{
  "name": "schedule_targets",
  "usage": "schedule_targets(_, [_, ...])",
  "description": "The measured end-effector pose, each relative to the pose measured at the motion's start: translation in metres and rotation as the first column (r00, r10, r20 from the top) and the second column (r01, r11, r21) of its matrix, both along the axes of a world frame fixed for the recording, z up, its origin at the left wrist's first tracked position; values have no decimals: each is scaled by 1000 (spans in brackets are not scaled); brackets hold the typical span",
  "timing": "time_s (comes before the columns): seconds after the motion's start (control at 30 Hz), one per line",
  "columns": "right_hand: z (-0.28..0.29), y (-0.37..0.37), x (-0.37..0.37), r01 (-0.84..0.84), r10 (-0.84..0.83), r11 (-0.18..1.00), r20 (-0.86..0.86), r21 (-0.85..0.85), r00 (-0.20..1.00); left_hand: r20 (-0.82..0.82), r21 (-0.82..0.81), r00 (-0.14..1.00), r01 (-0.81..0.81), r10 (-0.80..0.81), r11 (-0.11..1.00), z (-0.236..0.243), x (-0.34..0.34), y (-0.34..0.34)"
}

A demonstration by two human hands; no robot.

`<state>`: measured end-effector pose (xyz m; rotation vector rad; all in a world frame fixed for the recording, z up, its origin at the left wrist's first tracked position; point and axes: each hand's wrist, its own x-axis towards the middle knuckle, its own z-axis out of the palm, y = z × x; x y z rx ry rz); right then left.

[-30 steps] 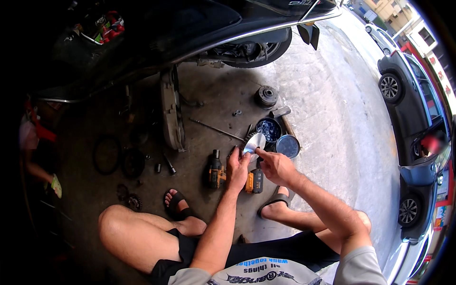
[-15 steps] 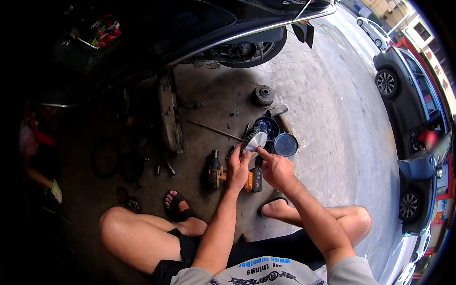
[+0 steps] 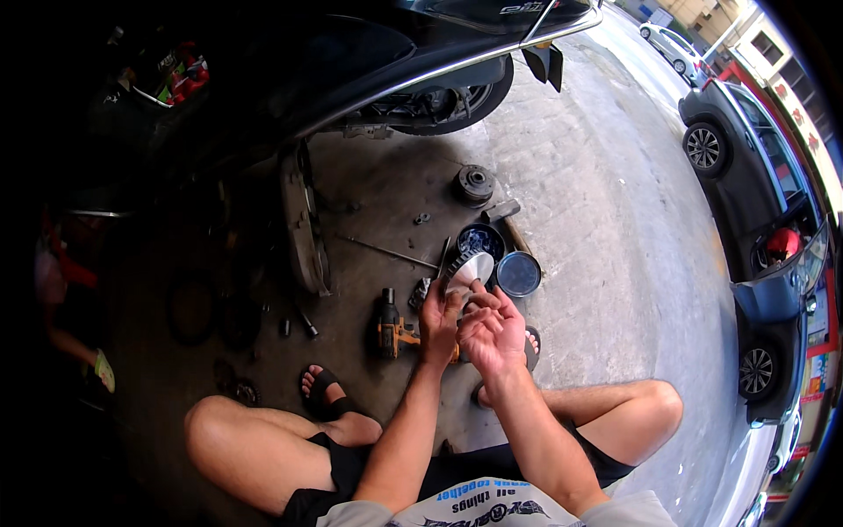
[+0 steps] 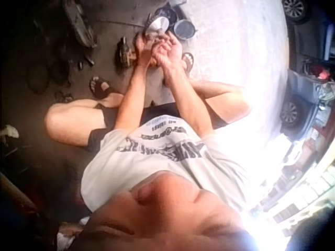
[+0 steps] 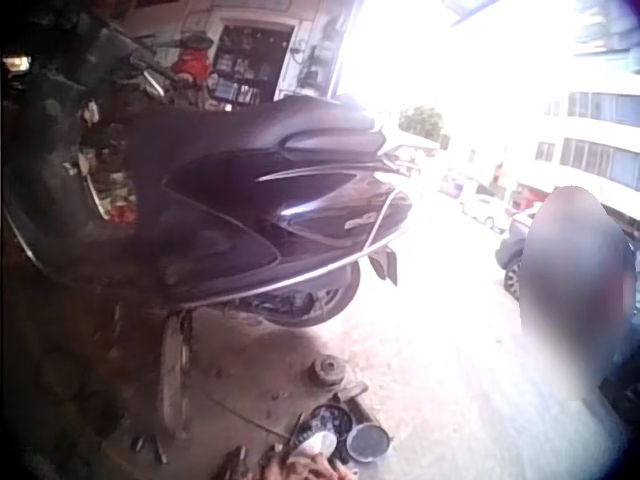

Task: The person handles a variator pulley with roller weights, applies grease from a container onto the metal parts, and wipes them with a cloth. The person then applies grease into the clutch pulley assembly, closes the grease container lid, and wipes hands with a cloth.

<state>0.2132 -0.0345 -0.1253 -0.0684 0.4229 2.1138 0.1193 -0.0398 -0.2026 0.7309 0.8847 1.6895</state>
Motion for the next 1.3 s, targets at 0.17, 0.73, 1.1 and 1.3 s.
schedule_targets(0.17, [26, 12, 11, -473, 87, 881, 980, 8, 178, -150, -54, 989, -12, 4, 998, 11, -14, 2])
schedule_targets(0.73, [27, 12, 27, -494, 223, 857, 758, 147, 613, -251, -131, 964, -124, 88, 984, 17, -7, 4])
schedule_targets(1.1, [6, 6, 2, -75, 56, 994, 207, 83, 977, 94, 3, 992, -80, 80, 997, 8, 8, 5])
schedule_targets(1.3, [50, 33, 38, -887, -557, 456, 755, -69, -345, -164, -75, 986, -19, 6, 997, 30, -13, 9])
